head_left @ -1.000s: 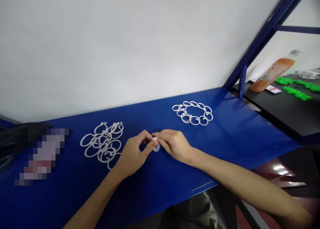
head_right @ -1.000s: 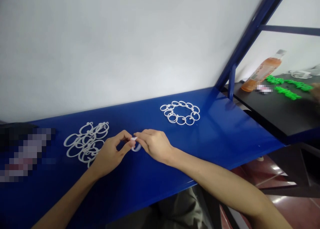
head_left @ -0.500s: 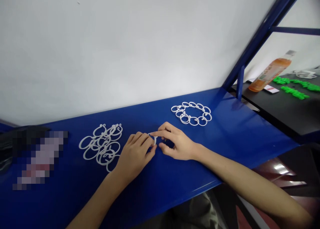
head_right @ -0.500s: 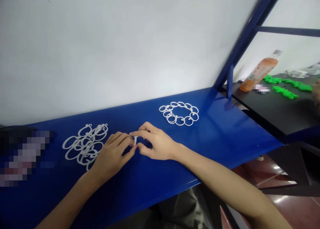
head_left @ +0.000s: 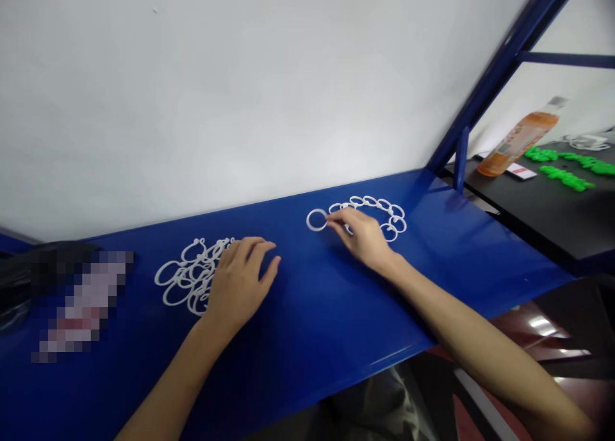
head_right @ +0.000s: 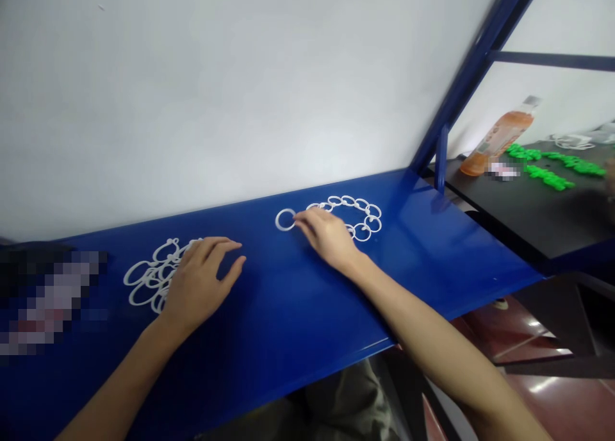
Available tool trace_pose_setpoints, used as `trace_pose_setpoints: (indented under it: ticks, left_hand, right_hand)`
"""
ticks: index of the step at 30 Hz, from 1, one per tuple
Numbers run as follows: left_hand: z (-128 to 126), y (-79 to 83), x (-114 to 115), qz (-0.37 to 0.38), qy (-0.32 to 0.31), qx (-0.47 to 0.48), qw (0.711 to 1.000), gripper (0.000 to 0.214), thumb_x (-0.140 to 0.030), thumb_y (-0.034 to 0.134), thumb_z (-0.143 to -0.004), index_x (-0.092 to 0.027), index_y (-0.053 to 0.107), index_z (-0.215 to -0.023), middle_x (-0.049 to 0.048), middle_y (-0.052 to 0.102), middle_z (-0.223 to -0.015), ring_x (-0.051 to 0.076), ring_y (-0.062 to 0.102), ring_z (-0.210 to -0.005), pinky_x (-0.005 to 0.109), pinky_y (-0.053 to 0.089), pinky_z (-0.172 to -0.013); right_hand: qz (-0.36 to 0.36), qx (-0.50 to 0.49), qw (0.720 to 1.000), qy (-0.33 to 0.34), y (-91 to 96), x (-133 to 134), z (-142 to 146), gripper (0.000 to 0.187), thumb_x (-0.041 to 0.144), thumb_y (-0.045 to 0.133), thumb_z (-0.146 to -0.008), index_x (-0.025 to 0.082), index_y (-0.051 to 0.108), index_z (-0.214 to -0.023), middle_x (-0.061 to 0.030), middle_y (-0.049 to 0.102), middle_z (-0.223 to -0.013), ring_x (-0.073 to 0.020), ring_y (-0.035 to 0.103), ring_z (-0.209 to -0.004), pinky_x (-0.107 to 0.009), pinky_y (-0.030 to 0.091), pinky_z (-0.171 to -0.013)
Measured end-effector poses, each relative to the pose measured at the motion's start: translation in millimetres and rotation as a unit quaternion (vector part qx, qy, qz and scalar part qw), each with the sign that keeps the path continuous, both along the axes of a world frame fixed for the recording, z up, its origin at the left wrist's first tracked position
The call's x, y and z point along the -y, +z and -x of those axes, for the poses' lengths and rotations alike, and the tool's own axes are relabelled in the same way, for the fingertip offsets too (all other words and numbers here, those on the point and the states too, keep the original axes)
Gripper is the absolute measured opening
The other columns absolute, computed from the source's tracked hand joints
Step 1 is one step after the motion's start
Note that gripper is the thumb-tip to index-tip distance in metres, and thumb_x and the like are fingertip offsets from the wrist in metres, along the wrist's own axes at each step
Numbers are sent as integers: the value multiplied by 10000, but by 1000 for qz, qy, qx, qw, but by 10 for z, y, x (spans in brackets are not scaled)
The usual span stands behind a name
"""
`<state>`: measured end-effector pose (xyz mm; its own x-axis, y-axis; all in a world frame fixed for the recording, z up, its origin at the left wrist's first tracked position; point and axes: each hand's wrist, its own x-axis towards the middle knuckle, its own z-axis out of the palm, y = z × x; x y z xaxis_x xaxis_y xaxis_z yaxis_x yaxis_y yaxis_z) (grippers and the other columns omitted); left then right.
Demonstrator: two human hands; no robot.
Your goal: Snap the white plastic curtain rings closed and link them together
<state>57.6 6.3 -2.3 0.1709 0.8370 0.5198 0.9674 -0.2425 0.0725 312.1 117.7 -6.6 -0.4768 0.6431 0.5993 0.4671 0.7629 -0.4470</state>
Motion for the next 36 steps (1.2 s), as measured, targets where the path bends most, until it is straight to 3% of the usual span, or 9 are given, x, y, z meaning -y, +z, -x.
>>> trace_pose_setpoints:
  ticks: [5,8,18,23,31,36]
  left_hand:
    - [305,-38,-78,71,164,-66,982,417,-417,431,-978,-158,635,-1233,189,636,-1229,386,553,-1148,541,455,-932]
    - [429,-72,-92,106,199,-89,970,480,-436,386,-979,-129,644,-1243,222,651,-1227,433,535,-1180,576,443,-919]
    - [388,-78,-97,138,125,-77,979,383,-356,388,-989,-186,669,-1186,132,709,-1143,345,599,-1086,490,450,-893]
    - [364,-67,-102,135,101,-42,985,365,-310,385,-978,-205,655,-1200,105,693,-1176,314,598,-1108,463,446,-918]
    - [447,-82,-110,156,143,-61,975,433,-291,412,-928,-170,626,-1284,151,668,-1221,368,588,-1125,510,455,-915]
    - [434,-86,-111,152,112,-39,981,364,-326,432,-949,-201,665,-1201,125,702,-1142,352,610,-1070,491,450,-867]
  right_hand:
    - [-18,37,972,-232,-27,-478,-370,163,258,561,-959,190,708,-971,-90,709,-966,-233,633,-897,-365,485,-780]
    - [2,48,956,-291,-84,-619,-477,144,247,578,-929,192,711,-937,-89,707,-941,-243,607,-886,-354,452,-753]
    - [3,98,958,-270,-192,-664,-444,131,255,598,-922,186,709,-921,-99,731,-933,-272,560,-889,-379,447,-780]
    - [-13,88,956,-278,-119,-623,-423,173,280,572,-930,184,713,-904,-100,721,-902,-265,546,-867,-382,437,-770]
    - [-57,84,958,-270,37,-479,-344,243,315,522,-966,191,715,-886,-87,712,-883,-260,526,-860,-392,422,-763]
    - [-77,85,974,-194,90,-267,-190,247,306,508,-996,187,711,-923,-103,698,-880,-264,515,-856,-426,436,-802]
